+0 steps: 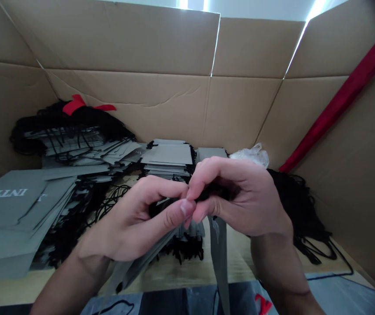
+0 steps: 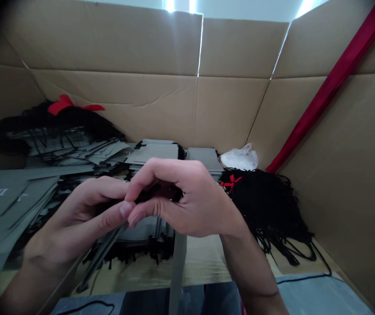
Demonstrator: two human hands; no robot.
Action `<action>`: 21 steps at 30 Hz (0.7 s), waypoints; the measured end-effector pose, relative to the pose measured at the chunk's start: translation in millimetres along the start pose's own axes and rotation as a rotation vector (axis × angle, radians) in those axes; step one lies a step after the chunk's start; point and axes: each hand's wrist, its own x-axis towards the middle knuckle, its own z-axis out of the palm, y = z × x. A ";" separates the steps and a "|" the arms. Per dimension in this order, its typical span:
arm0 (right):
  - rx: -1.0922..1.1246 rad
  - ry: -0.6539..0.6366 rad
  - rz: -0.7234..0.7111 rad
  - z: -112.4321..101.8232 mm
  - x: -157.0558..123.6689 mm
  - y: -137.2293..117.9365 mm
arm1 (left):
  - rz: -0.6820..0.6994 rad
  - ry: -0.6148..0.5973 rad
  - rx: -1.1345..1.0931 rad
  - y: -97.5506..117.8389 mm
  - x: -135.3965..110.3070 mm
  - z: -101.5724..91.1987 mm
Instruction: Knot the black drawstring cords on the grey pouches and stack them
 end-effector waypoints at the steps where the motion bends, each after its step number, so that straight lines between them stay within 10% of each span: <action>1: 0.027 0.009 0.014 0.6 -0.3 -0.4 | -0.012 -0.017 -0.028 -0.9 0.3 -0.2; 13: 0.231 0.074 0.238 15.9 -3.3 -9.7 | 0.140 0.057 -0.016 1.6 -1.6 7.1; 21: 0.119 0.075 0.083 -3.2 1.7 0.6 | 0.128 0.039 0.051 -4.5 3.7 -2.7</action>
